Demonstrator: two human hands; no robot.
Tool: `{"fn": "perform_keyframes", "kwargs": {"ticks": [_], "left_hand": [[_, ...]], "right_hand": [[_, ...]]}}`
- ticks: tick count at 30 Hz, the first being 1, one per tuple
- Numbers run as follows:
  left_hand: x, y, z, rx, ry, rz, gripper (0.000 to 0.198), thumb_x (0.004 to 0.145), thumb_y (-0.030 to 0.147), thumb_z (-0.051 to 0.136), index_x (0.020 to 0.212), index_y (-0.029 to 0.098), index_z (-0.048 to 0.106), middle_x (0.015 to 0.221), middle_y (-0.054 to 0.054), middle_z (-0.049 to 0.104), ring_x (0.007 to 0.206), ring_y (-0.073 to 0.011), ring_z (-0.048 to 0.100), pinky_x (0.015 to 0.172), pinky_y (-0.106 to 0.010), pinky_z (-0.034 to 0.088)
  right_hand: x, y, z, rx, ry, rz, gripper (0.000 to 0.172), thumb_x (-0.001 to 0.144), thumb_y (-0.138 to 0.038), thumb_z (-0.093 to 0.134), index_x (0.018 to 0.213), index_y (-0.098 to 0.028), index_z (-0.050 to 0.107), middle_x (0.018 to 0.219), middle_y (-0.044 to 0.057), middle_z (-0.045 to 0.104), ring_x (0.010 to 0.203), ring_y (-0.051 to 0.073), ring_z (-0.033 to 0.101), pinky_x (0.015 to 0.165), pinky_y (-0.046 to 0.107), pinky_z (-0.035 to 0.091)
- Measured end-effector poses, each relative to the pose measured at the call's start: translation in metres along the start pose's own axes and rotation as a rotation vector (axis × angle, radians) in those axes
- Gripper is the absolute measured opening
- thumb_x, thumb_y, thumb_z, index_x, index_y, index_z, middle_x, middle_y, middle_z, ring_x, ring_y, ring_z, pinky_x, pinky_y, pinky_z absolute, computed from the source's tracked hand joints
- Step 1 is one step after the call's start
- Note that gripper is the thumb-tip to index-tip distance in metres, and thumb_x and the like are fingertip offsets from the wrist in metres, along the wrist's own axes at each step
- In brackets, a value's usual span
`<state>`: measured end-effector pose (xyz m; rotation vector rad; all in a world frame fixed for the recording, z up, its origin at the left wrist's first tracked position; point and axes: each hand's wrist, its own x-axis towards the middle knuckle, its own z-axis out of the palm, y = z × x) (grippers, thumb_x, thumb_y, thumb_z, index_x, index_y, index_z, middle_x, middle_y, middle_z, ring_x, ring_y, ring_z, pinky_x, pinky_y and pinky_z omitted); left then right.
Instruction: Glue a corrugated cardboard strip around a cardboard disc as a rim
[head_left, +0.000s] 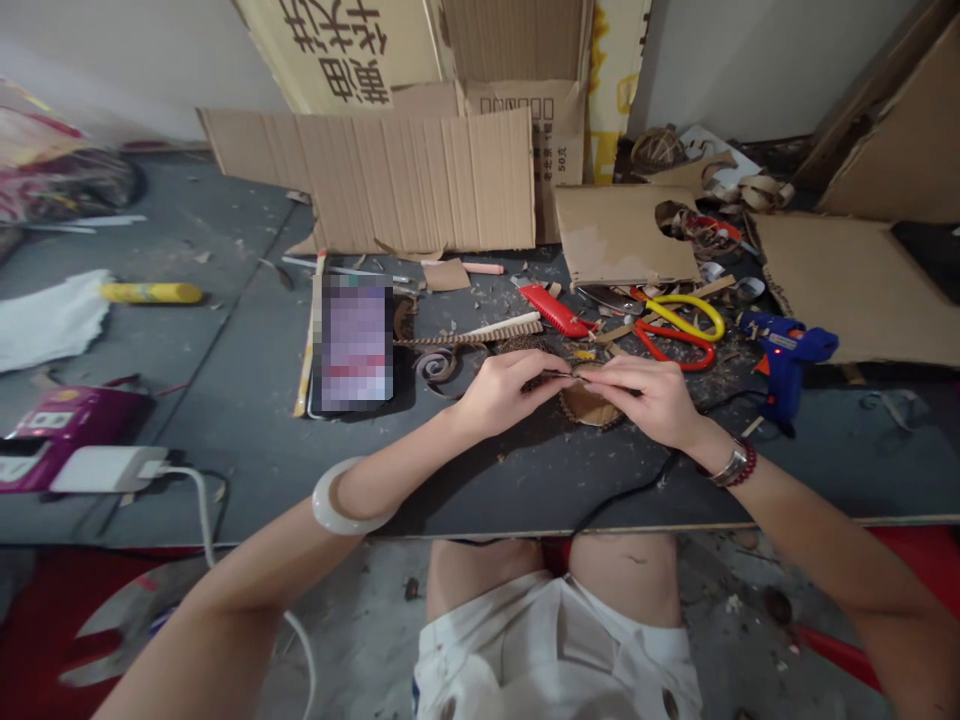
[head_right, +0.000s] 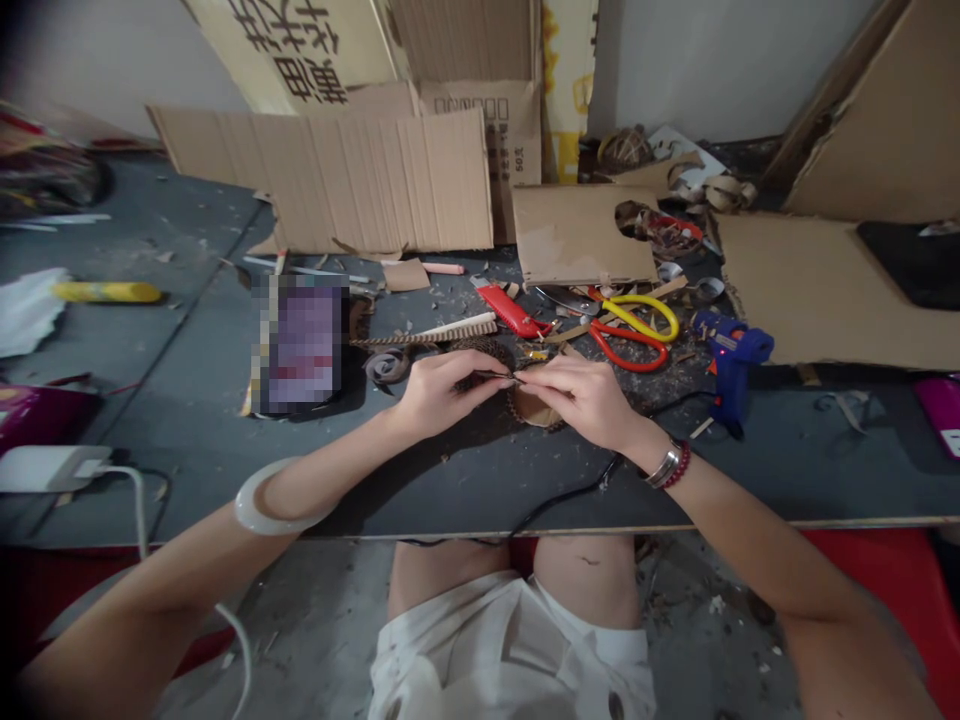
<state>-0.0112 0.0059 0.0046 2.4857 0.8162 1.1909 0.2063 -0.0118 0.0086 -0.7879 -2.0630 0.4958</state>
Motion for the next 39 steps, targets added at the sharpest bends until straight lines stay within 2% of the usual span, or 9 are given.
{"fn": "perform_keyframes", "kwargs": {"ticks": [5,13,25,39], "left_hand": [[-0.0011,0.0012,0.0001,0.011,-0.014,-0.026,0.011,0.088,0.026,0.062,0.09,0.016,0.065,0.083,-0.004,0.074,0.074,-0.0109,0.07,0.07,-0.019,0.054],[0.0004,0.0028,0.0023,-0.013,0.036,0.044,0.006,0.085,0.019,0.065,0.086,0.013,0.064,0.078,-0.003,0.073,0.068,-0.009,0.068,0.066,-0.015,0.053],[-0.0006,0.005,0.0015,-0.072,-0.03,0.048,0.007,0.087,0.018,0.062,0.09,0.012,0.065,0.082,-0.006,0.074,0.071,-0.0107,0.07,0.068,-0.017,0.055],[-0.0011,0.0078,0.0011,-0.072,-0.067,0.062,0.007,0.088,0.015,0.059,0.093,0.013,0.063,0.082,-0.005,0.073,0.072,-0.0098,0.069,0.067,-0.016,0.053]], "right_hand": [[-0.0008,-0.0008,0.0012,0.018,0.008,0.013,0.016,0.085,-0.021,0.065,0.099,-0.02,0.073,0.086,0.004,0.075,0.074,0.014,0.067,0.07,0.03,0.056],[-0.0018,0.0031,0.0022,-0.052,-0.003,0.018,0.018,0.087,-0.023,0.063,0.102,-0.02,0.072,0.087,0.004,0.076,0.074,0.014,0.068,0.071,0.029,0.055],[-0.0015,0.0013,0.0039,-0.092,0.038,-0.061,0.011,0.085,-0.018,0.064,0.094,-0.018,0.071,0.085,0.005,0.075,0.074,0.014,0.069,0.069,0.027,0.057],[-0.0009,0.0004,0.0025,-0.118,0.03,-0.052,0.005,0.085,-0.018,0.064,0.089,-0.018,0.067,0.081,0.003,0.073,0.071,0.013,0.066,0.068,0.026,0.053]]}}
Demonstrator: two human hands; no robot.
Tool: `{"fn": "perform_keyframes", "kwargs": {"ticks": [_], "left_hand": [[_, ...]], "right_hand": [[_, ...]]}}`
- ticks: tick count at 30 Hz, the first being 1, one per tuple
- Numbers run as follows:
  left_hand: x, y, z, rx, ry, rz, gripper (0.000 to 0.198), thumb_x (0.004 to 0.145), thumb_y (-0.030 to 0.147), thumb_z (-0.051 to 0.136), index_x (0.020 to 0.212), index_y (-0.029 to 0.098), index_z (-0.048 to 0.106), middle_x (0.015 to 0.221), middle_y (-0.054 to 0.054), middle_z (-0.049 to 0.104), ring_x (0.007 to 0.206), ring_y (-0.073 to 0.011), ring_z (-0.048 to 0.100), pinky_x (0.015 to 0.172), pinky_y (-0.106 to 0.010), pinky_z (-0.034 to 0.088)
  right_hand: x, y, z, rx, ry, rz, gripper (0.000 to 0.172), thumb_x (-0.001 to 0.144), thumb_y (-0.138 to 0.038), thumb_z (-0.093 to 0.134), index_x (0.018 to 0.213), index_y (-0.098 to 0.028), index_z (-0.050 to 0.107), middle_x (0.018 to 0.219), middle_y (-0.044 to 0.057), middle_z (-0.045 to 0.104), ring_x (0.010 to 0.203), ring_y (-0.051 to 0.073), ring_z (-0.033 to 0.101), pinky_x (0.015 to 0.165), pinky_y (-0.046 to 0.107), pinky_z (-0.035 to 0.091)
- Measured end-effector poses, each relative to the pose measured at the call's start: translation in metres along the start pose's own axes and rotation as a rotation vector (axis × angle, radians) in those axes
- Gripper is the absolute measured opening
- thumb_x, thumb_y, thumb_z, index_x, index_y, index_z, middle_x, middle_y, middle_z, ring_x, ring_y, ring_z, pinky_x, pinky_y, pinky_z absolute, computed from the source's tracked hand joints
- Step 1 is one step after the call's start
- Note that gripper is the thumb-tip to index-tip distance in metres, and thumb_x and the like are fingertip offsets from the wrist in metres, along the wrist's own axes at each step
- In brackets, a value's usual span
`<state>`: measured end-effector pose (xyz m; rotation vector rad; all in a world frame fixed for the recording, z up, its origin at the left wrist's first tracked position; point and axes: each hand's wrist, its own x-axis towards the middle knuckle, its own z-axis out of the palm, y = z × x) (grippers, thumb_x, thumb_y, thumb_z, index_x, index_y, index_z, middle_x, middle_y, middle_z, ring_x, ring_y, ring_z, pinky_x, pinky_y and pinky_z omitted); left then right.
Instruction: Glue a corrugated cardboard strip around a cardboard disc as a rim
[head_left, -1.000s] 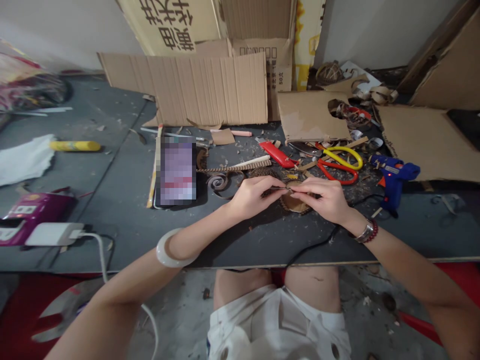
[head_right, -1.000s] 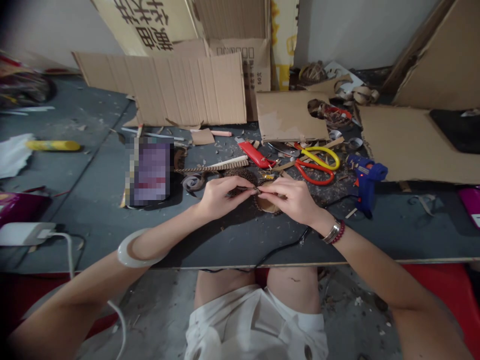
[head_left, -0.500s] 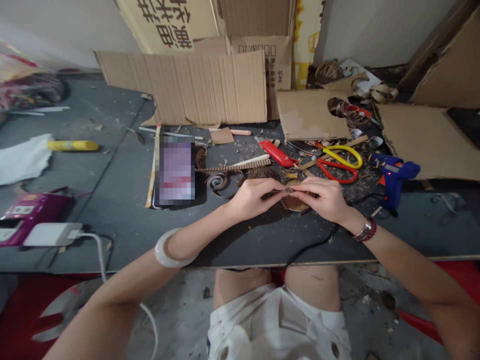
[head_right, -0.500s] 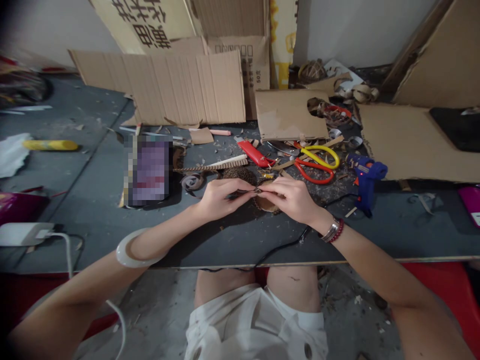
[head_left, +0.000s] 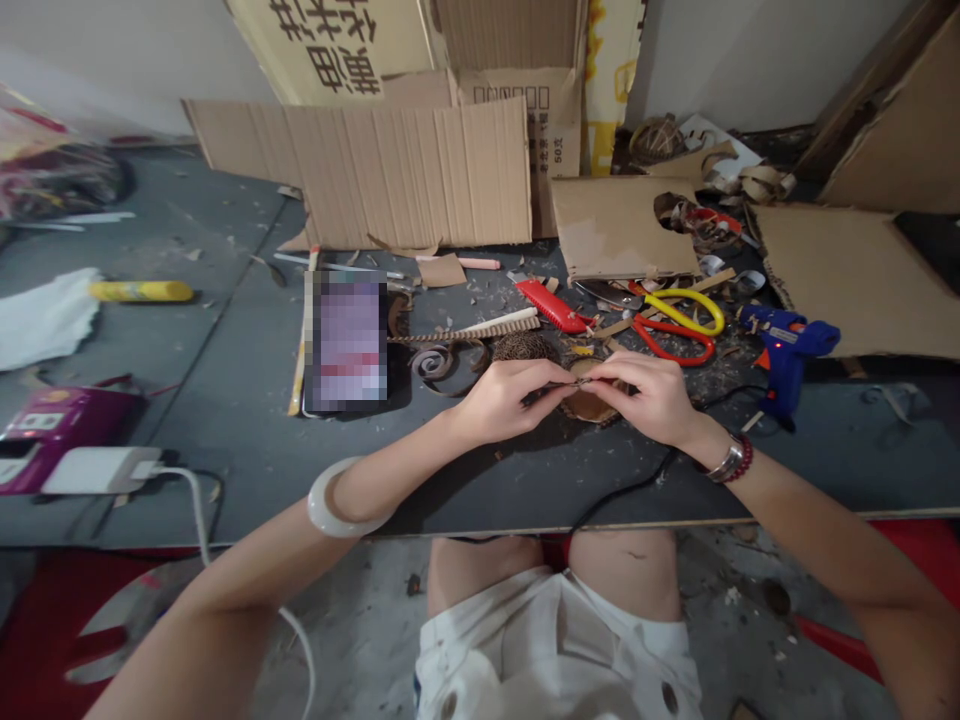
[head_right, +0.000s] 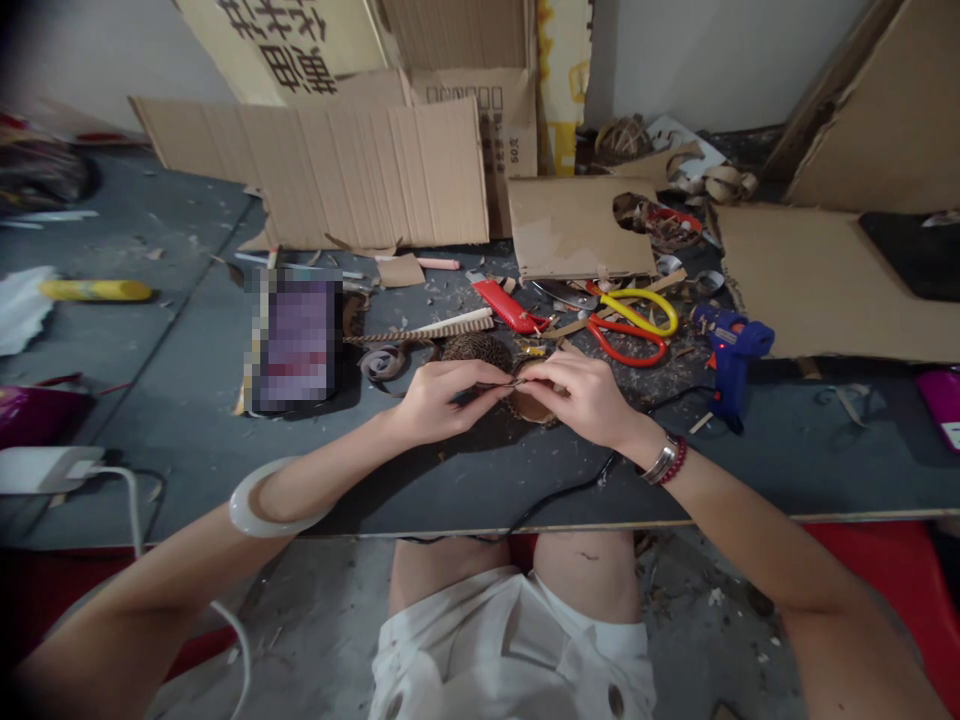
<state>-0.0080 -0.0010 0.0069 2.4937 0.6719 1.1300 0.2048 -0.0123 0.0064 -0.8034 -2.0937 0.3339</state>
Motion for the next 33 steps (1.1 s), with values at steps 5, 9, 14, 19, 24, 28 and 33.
{"fn": "perform_keyframes", "kwargs": {"ticks": [5,9,14,19,24,28,33], "left_hand": [[0.0009,0.0018,-0.0001,-0.002,0.021,0.0,0.008,0.087,0.014,0.059,0.093,0.013,0.064,0.08,-0.005,0.073,0.07,-0.0099,0.069,0.066,-0.016,0.053],[0.001,0.0029,0.0,-0.013,0.027,0.006,0.009,0.087,0.014,0.058,0.093,0.013,0.064,0.08,-0.006,0.073,0.07,-0.0098,0.069,0.066,-0.015,0.054],[0.0012,0.0035,-0.0002,-0.022,0.019,0.025,0.008,0.087,0.013,0.058,0.091,0.013,0.064,0.079,-0.006,0.073,0.07,-0.0097,0.069,0.066,-0.015,0.054],[0.0017,0.0044,-0.0008,-0.02,0.008,0.03,0.008,0.087,0.012,0.058,0.091,0.012,0.064,0.078,-0.006,0.072,0.07,-0.0104,0.069,0.066,-0.016,0.054],[0.0009,0.0047,-0.0006,-0.005,-0.009,0.037,0.008,0.088,0.014,0.056,0.091,0.014,0.063,0.079,-0.006,0.073,0.069,-0.0107,0.068,0.065,-0.018,0.054],[-0.0009,0.0044,0.0002,-0.01,-0.018,0.031,0.009,0.088,0.013,0.055,0.092,0.014,0.063,0.08,-0.006,0.073,0.07,-0.0111,0.069,0.066,-0.018,0.055],[-0.0017,0.0046,0.0012,-0.038,-0.015,0.036,0.009,0.087,0.012,0.056,0.092,0.015,0.063,0.083,-0.006,0.073,0.074,-0.011,0.069,0.069,-0.018,0.055]], "right_hand": [[-0.0013,0.0008,0.0,0.028,0.014,0.012,0.002,0.084,-0.019,0.065,0.086,-0.019,0.066,0.077,0.002,0.071,0.069,0.013,0.065,0.065,0.026,0.052],[-0.0029,0.0026,0.001,0.043,0.027,0.014,0.004,0.083,-0.021,0.067,0.081,-0.019,0.064,0.073,0.002,0.069,0.066,0.012,0.063,0.061,0.026,0.05],[-0.0036,0.0028,0.0015,0.074,0.033,0.031,0.011,0.081,-0.024,0.07,0.076,-0.019,0.062,0.069,0.001,0.067,0.061,0.011,0.06,0.058,0.024,0.048],[-0.0033,0.0017,0.0009,0.093,0.034,0.038,0.014,0.08,-0.025,0.071,0.073,-0.018,0.061,0.066,0.0,0.064,0.059,0.011,0.058,0.057,0.024,0.046],[-0.004,0.0003,0.0022,0.112,0.007,0.068,0.017,0.081,-0.028,0.07,0.072,-0.018,0.059,0.066,0.0,0.062,0.059,0.01,0.055,0.054,0.024,0.045],[-0.0043,-0.0011,0.0027,0.117,0.009,0.076,0.019,0.081,-0.03,0.07,0.072,-0.018,0.058,0.066,0.0,0.061,0.059,0.01,0.055,0.054,0.023,0.045],[-0.0041,-0.0024,0.0027,0.137,-0.01,0.107,0.021,0.081,-0.033,0.07,0.071,-0.018,0.058,0.065,0.0,0.06,0.057,0.009,0.054,0.052,0.021,0.044]]}}
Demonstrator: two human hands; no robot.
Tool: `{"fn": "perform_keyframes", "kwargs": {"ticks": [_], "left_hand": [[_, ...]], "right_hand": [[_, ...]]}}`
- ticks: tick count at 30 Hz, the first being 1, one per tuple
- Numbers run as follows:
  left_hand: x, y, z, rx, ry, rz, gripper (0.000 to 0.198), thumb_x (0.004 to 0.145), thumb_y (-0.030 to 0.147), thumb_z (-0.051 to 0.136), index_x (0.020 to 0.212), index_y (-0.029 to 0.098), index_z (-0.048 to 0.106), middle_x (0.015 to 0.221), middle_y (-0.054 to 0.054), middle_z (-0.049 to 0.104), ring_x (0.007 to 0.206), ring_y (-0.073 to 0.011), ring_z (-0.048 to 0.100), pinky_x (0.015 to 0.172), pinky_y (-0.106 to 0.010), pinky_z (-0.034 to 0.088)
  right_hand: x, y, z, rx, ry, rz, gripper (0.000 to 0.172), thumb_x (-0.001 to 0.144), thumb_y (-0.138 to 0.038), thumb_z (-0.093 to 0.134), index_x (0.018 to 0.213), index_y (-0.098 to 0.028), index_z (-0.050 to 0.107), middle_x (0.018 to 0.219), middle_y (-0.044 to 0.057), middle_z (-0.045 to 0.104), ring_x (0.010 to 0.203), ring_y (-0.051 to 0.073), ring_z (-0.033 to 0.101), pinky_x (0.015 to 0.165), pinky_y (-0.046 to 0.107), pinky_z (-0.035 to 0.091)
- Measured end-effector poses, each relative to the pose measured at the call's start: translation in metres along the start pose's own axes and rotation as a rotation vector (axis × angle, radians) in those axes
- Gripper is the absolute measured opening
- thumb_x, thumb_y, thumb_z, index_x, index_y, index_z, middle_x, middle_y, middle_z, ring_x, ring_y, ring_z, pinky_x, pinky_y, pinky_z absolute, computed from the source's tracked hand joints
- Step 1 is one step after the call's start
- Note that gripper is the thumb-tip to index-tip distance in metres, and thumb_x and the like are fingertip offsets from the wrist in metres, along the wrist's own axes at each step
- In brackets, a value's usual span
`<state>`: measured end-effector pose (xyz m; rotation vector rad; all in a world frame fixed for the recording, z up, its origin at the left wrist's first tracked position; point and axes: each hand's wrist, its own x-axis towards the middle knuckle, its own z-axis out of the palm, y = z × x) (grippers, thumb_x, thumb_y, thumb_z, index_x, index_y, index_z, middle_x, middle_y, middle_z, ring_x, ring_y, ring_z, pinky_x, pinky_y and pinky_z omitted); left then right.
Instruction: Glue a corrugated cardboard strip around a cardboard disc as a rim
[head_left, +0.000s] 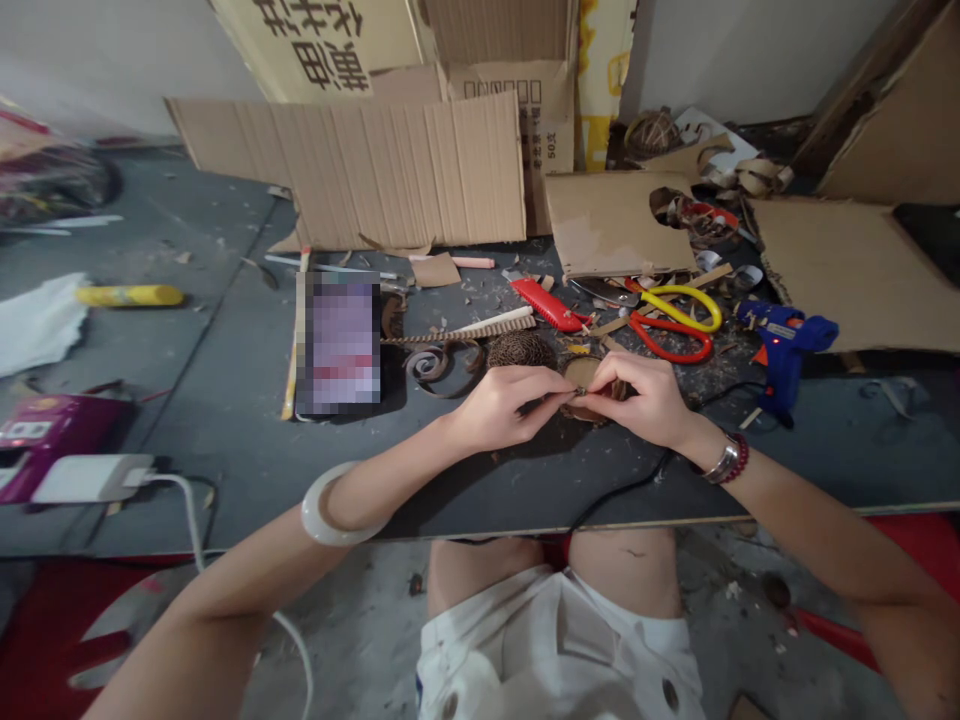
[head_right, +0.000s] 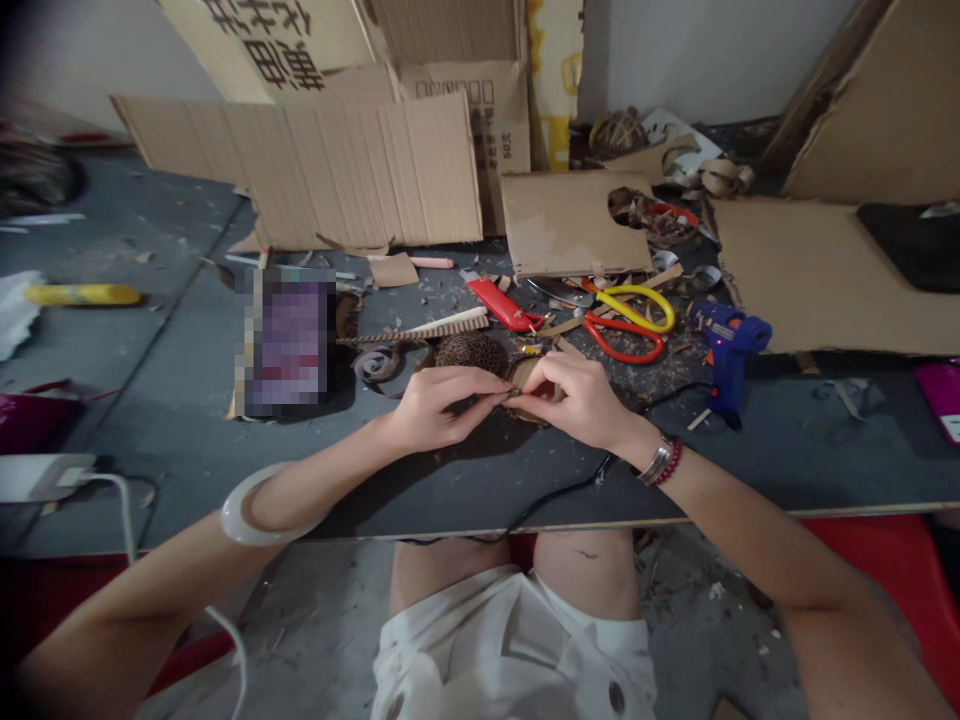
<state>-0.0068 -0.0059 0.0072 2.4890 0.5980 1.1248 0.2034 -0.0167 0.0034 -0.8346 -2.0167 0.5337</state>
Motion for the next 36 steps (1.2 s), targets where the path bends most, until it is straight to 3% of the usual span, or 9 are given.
{"fn": "perform_keyframes", "kwargs": {"ticks": [15,19,25,31,36], "left_hand": [[0.0,0.012,0.003,-0.03,-0.003,-0.016,0.014,0.086,0.01,0.056,0.095,0.012,0.065,0.085,-0.008,0.074,0.075,-0.0124,0.071,0.07,-0.019,0.057],[0.0,0.017,0.004,-0.076,0.005,-0.085,0.017,0.086,0.012,0.055,0.098,0.012,0.068,0.088,-0.01,0.075,0.08,-0.0149,0.072,0.072,-0.023,0.059],[0.004,0.019,0.004,-0.229,0.031,-0.204,0.011,0.083,0.014,0.063,0.089,0.014,0.073,0.088,-0.009,0.076,0.08,-0.0155,0.073,0.074,-0.022,0.059],[0.003,0.015,0.005,-0.408,-0.025,-0.374,0.008,0.081,0.021,0.069,0.081,0.015,0.075,0.083,-0.006,0.077,0.077,-0.0164,0.073,0.072,-0.022,0.059],[0.004,0.017,0.004,-0.41,-0.065,-0.475,0.011,0.08,0.024,0.07,0.083,0.013,0.073,0.08,-0.005,0.076,0.07,-0.0138,0.071,0.067,-0.02,0.058]], "right_hand": [[0.0,-0.002,0.001,0.015,-0.059,-0.014,0.025,0.079,-0.03,0.071,0.067,-0.019,0.051,0.064,-0.002,0.054,0.056,0.009,0.05,0.052,0.021,0.041],[0.0,-0.001,0.0,-0.035,-0.036,-0.029,0.026,0.08,-0.029,0.07,0.066,-0.02,0.049,0.062,-0.003,0.053,0.056,0.01,0.049,0.053,0.022,0.04],[-0.001,0.001,-0.002,-0.151,-0.044,-0.164,0.029,0.084,-0.029,0.066,0.064,-0.02,0.046,0.059,-0.002,0.054,0.056,0.011,0.048,0.054,0.024,0.038],[-0.003,0.001,-0.002,-0.251,-0.095,-0.264,0.03,0.087,-0.035,0.062,0.064,-0.021,0.047,0.059,-0.001,0.056,0.058,0.012,0.05,0.057,0.026,0.039],[-0.002,0.001,-0.003,-0.272,-0.092,-0.286,0.028,0.086,-0.033,0.062,0.065,-0.021,0.049,0.059,-0.002,0.056,0.058,0.012,0.051,0.055,0.026,0.038]]}}
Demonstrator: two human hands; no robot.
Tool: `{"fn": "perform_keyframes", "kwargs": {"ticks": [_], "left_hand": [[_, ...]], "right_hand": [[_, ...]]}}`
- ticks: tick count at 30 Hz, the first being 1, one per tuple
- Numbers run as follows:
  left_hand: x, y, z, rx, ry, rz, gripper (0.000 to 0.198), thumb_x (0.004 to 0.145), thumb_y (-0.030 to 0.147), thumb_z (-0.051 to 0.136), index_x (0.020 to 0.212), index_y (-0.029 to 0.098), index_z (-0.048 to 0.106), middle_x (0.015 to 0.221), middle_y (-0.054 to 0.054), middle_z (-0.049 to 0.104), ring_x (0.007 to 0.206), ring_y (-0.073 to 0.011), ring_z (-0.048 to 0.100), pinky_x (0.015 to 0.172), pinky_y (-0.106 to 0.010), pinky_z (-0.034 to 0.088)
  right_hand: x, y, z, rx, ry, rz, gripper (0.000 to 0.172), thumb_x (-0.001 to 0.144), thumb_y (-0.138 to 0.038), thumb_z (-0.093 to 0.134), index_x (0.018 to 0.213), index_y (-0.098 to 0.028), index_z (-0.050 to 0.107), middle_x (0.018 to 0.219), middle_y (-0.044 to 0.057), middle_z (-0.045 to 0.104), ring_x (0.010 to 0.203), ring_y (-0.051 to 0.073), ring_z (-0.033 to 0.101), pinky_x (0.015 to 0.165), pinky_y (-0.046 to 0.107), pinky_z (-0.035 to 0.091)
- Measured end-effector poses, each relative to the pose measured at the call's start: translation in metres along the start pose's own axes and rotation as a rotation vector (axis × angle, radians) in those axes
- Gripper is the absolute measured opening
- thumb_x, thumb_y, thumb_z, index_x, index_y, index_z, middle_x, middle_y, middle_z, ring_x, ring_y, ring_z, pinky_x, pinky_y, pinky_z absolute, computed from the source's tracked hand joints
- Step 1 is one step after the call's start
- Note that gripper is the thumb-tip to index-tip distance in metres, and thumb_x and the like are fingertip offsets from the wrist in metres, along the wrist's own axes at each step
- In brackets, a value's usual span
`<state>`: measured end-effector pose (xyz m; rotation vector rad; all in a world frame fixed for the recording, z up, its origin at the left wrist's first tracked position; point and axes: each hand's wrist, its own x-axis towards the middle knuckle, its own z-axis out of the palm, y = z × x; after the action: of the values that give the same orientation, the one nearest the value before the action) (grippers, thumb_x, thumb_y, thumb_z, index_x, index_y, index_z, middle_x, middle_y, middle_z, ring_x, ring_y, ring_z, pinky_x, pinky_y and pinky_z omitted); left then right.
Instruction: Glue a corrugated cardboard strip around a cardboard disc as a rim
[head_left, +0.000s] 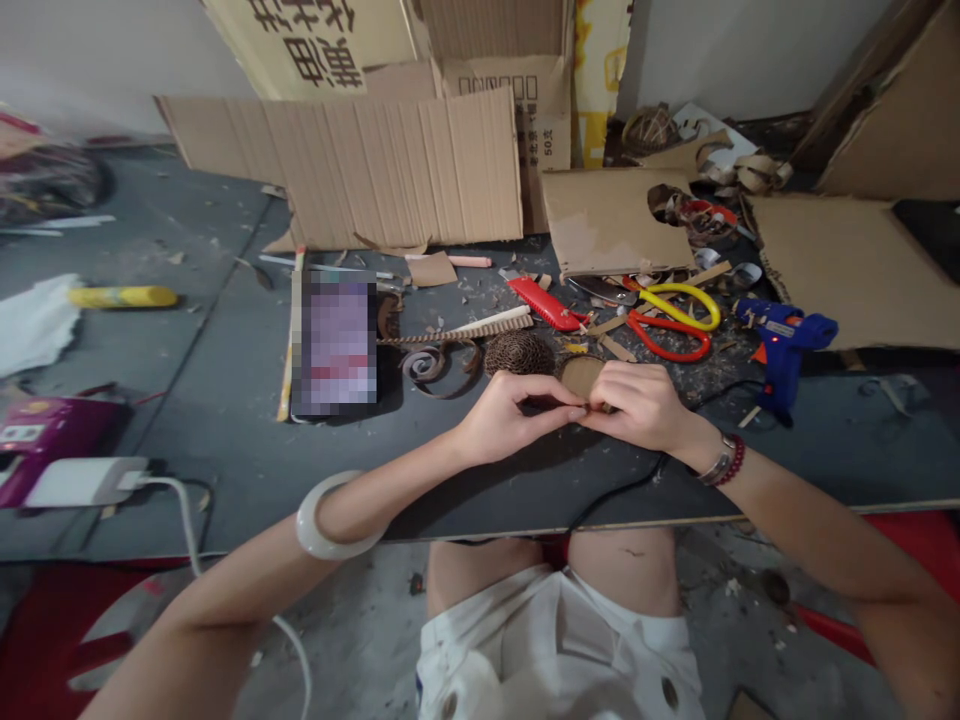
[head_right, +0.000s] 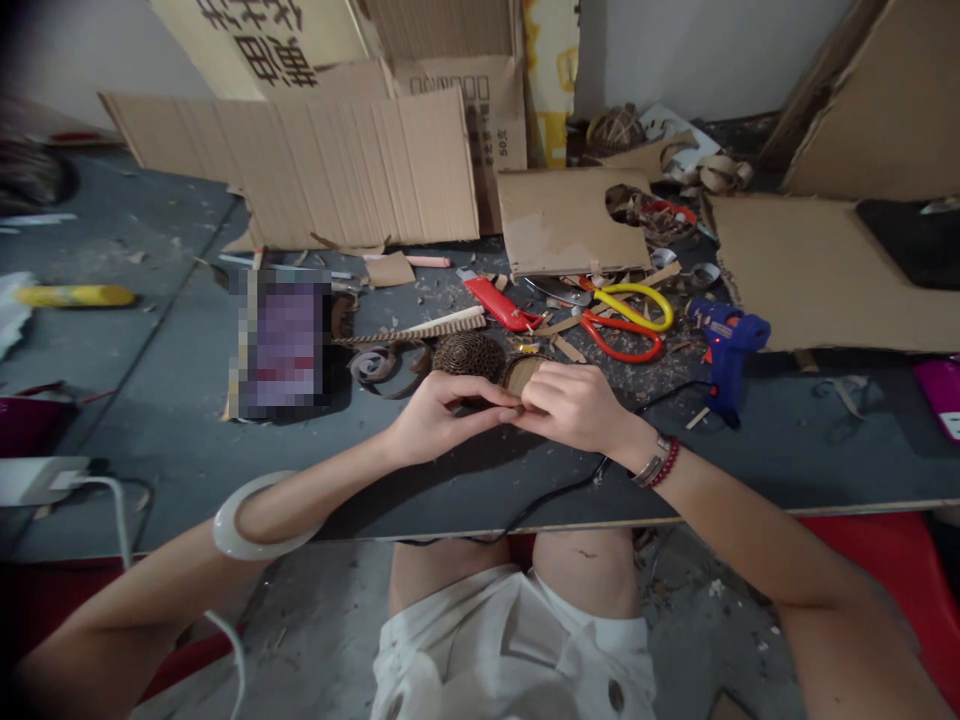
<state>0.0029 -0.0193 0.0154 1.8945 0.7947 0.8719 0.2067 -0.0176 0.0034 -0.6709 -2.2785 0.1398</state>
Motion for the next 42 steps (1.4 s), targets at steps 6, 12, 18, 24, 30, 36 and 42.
{"fn": "perform_keyframes", "kwargs": {"ticks": [6,12,18,24,30,36,42], "left_hand": [[0.001,-0.0009,-0.0011,-0.153,0.063,-0.075,0.018,0.079,0.023,0.072,0.087,0.013,0.059,0.079,-0.004,0.073,0.069,-0.011,0.07,0.066,-0.018,0.056],[0.003,-0.0054,-0.0018,-0.252,0.079,-0.102,0.027,0.079,0.026,0.071,0.09,0.017,0.049,0.079,-0.003,0.073,0.067,-0.0121,0.07,0.064,-0.022,0.057],[0.0027,-0.0047,-0.0009,-0.273,0.049,-0.12,0.023,0.081,0.023,0.068,0.092,0.016,0.05,0.079,-0.003,0.072,0.07,-0.0117,0.07,0.067,-0.021,0.057],[0.0023,-0.0043,-0.0015,-0.284,0.051,-0.155,0.02,0.083,0.026,0.066,0.094,0.013,0.054,0.084,-0.005,0.07,0.076,-0.0113,0.068,0.074,-0.021,0.056],[0.0041,-0.0053,-0.0035,-0.307,0.109,-0.206,0.023,0.086,0.031,0.063,0.098,0.011,0.06,0.091,-0.008,0.071,0.082,-0.0127,0.068,0.076,-0.022,0.056],[0.0038,-0.0064,-0.0046,-0.342,0.082,-0.235,0.026,0.085,0.032,0.065,0.099,0.011,0.06,0.091,-0.008,0.071,0.079,-0.0129,0.068,0.076,-0.023,0.056],[0.0038,-0.006,-0.0043,-0.38,0.073,-0.231,0.024,0.084,0.03,0.065,0.098,0.011,0.061,0.089,-0.007,0.07,0.078,-0.0109,0.067,0.075,-0.021,0.055]], "right_hand": [[0.0033,0.0006,-0.0032,0.039,-0.012,0.033,0.011,0.086,-0.027,0.062,0.094,-0.019,0.059,0.085,0.005,0.066,0.079,0.016,0.06,0.072,0.029,0.048],[0.0051,0.0008,-0.0036,-0.047,-0.086,0.015,0.028,0.089,-0.023,0.055,0.117,-0.021,0.062,0.096,0.007,0.064,0.089,0.02,0.057,0.081,0.038,0.05],[0.0041,0.0011,-0.0019,-0.022,-0.081,0.005,0.022,0.089,-0.02,0.056,0.109,-0.018,0.066,0.095,0.008,0.063,0.09,0.02,0.056,0.078,0.036,0.051],[0.0031,0.0016,-0.0006,-0.021,-0.026,-0.004,0.017,0.089,-0.017,0.055,0.102,-0.016,0.065,0.092,0.008,0.064,0.086,0.019,0.056,0.077,0.036,0.051],[0.005,0.0044,-0.0018,0.006,0.046,0.02,0.017,0.088,-0.014,0.057,0.102,-0.017,0.065,0.091,0.007,0.064,0.083,0.017,0.057,0.076,0.034,0.051],[0.0044,0.0062,-0.0012,0.036,0.08,0.032,0.017,0.088,-0.016,0.059,0.103,-0.019,0.065,0.088,0.005,0.064,0.08,0.016,0.057,0.073,0.034,0.05],[0.004,0.006,-0.0005,0.056,0.089,0.037,0.015,0.088,-0.017,0.059,0.1,-0.021,0.067,0.085,0.004,0.064,0.077,0.016,0.057,0.07,0.033,0.05]]}}
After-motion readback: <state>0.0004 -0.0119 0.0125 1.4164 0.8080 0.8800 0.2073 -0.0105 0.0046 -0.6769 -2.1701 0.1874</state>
